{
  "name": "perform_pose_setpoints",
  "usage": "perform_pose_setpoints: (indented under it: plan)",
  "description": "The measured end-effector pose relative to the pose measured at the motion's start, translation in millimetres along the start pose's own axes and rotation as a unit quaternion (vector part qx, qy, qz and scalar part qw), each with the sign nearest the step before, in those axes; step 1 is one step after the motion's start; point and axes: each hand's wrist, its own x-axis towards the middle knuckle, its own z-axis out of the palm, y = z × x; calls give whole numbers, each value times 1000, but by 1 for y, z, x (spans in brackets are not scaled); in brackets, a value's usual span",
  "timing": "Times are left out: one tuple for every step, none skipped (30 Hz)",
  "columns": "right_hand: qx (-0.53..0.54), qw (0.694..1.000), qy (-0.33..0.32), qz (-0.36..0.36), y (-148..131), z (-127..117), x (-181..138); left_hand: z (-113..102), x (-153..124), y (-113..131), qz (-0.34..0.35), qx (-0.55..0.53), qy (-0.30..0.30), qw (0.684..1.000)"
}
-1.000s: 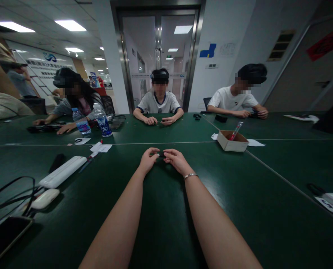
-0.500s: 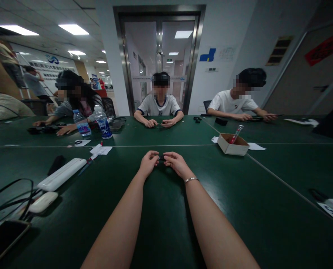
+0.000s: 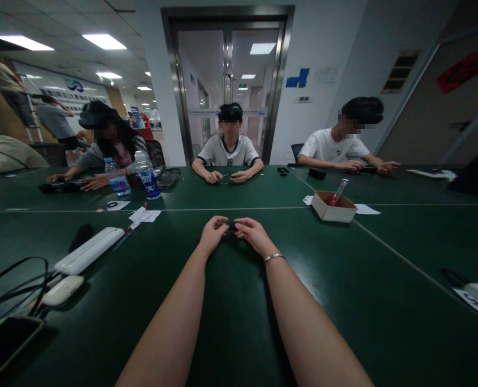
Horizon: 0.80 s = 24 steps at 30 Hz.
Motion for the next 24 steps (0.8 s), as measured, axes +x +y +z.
perform_pose_setpoints:
  plan:
    - [0, 1000, 0, 0, 0, 0, 0, 0, 0, -1, 2, 1, -1, 1000]
    - [0, 1000, 1, 0, 0, 0, 0, -1, 0, -1, 4, 2, -2, 1000]
    - [0, 1000, 2, 1, 0, 0, 0, -1, 0, -1, 5, 3, -3, 1000]
    - [0, 1000, 2, 0, 0, 0, 0, -1, 0, -2, 7, 5, -3, 1000]
    - [1, 1000, 1, 0, 0, 0, 0, -1, 0, -2, 8, 7, -4, 1000]
    - [2, 1000, 0, 1, 0, 0, 0, -1, 0, -2, 8, 9, -5, 1000]
    - [2, 1000, -1, 1, 0, 0, -1, -1, 0, -2, 8, 11, -6, 1000]
    - [3, 1000, -2, 1, -1, 0, -1, -1, 1, -2, 7, 12, -8, 1000]
    - [3, 1000, -2, 2, -1, 0, -1, -1, 1, -2, 6, 12, -10, 1000]
    - [3, 1000, -2, 2, -1, 0, -1, -1, 1, -2, 4, 12, -14, 1000]
    - [4, 1000, -3, 2, -1, 0, -1, -1, 1, -1, 2, 13, -16, 1000]
    - [4, 1000, -2, 2, -1, 0, -1, -2, 1, -1, 1, 15, -18, 1000]
    - [4, 1000, -1, 3, -1, 0, -1, -2, 1, 0, 1, 17, -20, 1000]
    - [3, 1000, 0, 3, -1, 0, -1, -2, 1, 0, 0, 18, -22, 1000]
    - [2, 1000, 0, 4, -1, 1, -1, -3, 1, -1, 0, 18, -23, 1000]
    - [2, 1000, -1, 3, -1, 1, -1, -3, 0, -2, -1, 17, -24, 1000]
    - [2, 1000, -2, 2, -1, 1, -1, -3, 0, -2, -4, 16, -26, 1000]
    - [3, 1000, -3, 1, -2, 1, -2, -2, -1, -3, -7, 17, -24, 1000]
    - [4, 1000, -5, 0, -2, 0, -2, -1, -2, -2, -3, 23, -13, 1000]
    - [5, 1000, -5, -1, -2, 0, -2, 2, -2, 0, 11, 33, 10, 999]
    - [6, 1000, -4, -1, -2, 0, -1, 5, -3, 5, 36, 48, 43, 997]
    - [8, 1000, -5, 1, -1, -1, -1, 9, -5, 15, 72, 60, 83, 992]
    - [10, 1000, -8, 2, 0, -1, 0, 13, -8, 28, 117, 70, 120, 983]
    - [11, 1000, -11, 4, 1, -2, 1, 16, -13, 46, 164, 72, 145, 973]
